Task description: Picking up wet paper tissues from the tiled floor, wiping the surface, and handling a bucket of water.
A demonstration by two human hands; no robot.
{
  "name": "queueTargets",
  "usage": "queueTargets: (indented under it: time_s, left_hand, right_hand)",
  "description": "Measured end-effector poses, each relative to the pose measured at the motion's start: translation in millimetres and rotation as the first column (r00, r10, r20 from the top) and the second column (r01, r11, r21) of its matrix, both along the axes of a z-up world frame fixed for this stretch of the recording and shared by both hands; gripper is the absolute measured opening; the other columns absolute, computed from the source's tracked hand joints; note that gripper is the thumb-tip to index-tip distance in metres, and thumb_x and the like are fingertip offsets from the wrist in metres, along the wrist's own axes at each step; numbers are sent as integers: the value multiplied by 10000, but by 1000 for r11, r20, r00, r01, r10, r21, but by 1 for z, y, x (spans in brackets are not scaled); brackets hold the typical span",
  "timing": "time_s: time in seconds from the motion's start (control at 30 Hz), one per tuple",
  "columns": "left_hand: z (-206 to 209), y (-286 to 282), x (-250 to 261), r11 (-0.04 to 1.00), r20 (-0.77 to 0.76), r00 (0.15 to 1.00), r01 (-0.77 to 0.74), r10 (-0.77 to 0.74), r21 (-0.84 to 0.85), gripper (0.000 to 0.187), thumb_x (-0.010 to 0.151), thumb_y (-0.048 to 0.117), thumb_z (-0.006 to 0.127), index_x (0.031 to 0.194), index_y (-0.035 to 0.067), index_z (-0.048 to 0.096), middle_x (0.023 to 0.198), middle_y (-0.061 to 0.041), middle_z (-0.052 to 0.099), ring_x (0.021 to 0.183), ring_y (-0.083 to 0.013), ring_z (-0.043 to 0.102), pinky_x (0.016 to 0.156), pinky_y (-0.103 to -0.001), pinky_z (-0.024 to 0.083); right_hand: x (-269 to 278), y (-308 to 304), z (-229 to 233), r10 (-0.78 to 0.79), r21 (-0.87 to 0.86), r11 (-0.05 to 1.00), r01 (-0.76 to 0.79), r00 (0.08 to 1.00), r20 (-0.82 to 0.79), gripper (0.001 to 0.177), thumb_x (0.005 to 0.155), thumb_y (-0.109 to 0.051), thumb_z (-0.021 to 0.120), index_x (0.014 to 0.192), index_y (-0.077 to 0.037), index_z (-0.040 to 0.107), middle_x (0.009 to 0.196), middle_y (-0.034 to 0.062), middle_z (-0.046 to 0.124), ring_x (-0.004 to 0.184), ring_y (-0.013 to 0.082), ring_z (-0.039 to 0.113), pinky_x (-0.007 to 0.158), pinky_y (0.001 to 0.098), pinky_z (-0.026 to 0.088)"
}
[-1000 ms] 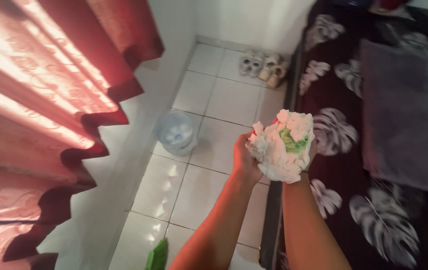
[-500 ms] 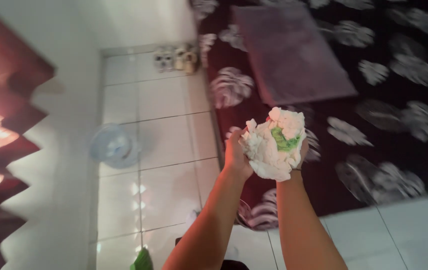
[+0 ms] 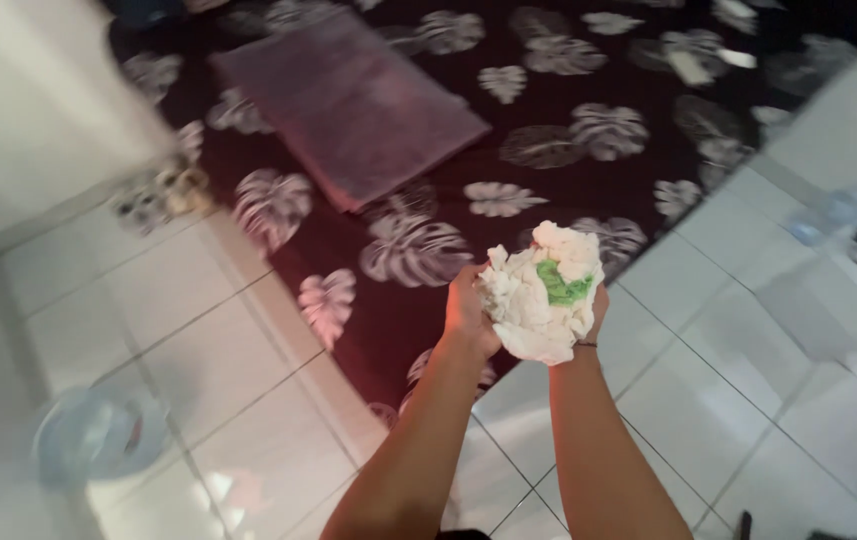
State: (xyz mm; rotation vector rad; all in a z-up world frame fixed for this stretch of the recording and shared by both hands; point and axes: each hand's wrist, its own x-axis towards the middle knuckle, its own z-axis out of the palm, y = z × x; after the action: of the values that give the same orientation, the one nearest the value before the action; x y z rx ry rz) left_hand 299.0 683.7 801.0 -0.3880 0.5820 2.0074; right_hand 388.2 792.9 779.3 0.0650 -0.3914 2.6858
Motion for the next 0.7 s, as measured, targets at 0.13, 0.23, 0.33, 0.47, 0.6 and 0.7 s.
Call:
queueTargets:
  time_s: [0.13, 0.23, 0.33, 0.47, 0.6, 0.7]
  left_hand:
    - [-4, 43, 7, 987, -34, 990, 142, -140, 73, 445, 924, 341, 487, 1184, 19, 653, 1222, -142, 702, 1152, -332, 662, 1075, -510, 487]
    - [-1, 77, 8, 965, -42, 972, 236, -232, 118, 443, 928, 335, 473, 1191, 23, 645, 1237, -152, 700, 1163, -338, 655, 1084, -509, 482]
    - [-1, 111, 15, 946, -52, 949, 313, -310, 83, 468, 933, 348, 470, 1207, 12, 647, 1247, -153, 708, 1185, -328, 658, 1087, -488, 484]
    - [-8, 165, 33, 901, -28, 908, 418, -417, 114, 460, 922, 324, 467, 1209, 14, 649, 1236, -155, 711, 1161, -339, 667, 1073, -491, 497]
    - [-13, 214, 62, 866, -21, 869, 494, -494, 77, 438, 942, 322, 478, 1210, 19, 646, 1245, -149, 707, 1161, -329, 675, 1078, -482, 505]
    - [-24, 258, 89, 829, 22, 828, 559, -560, 39, 411, 928, 316, 477, 1188, 43, 641, 1220, -147, 701, 1148, -342, 668, 1065, -500, 504]
  right_hand:
    - [23, 41, 3, -157, 27, 987, 156, 987, 42, 476, 1108, -344, 452, 1359, 26, 617, 1318, 201, 674, 1189, 364, 648, 1051, 492, 518]
    - [33, 71, 6, -273, 45, 962, 270, 959, 69, 481, 1101, -345, 451, 1363, 22, 618, 1317, 196, 677, 1188, 364, 649, 1047, 491, 516]
    - [48, 96, 4, -375, 49, 927, 372, 922, 94, 485, 1096, -346, 450, 1366, 19, 620, 1315, 193, 680, 1187, 364, 649, 1044, 489, 514]
    - [73, 125, 17, -532, 43, 845, 533, 832, 159, 546, 1022, -409, 447, 1329, 9, 618, 1293, 203, 676, 1191, 372, 646, 1059, 499, 515]
    - [106, 151, 29, -597, 18, 799, 601, 789, 146, 614, 1021, -462, 455, 1334, 42, 614, 1290, 224, 666, 1185, 379, 637, 1053, 494, 515]
    - [137, 189, 13, -689, 79, 723, 686, 708, 156, 557, 1036, -420, 462, 1338, 26, 604, 1303, 223, 665, 1196, 379, 635, 1067, 498, 509]
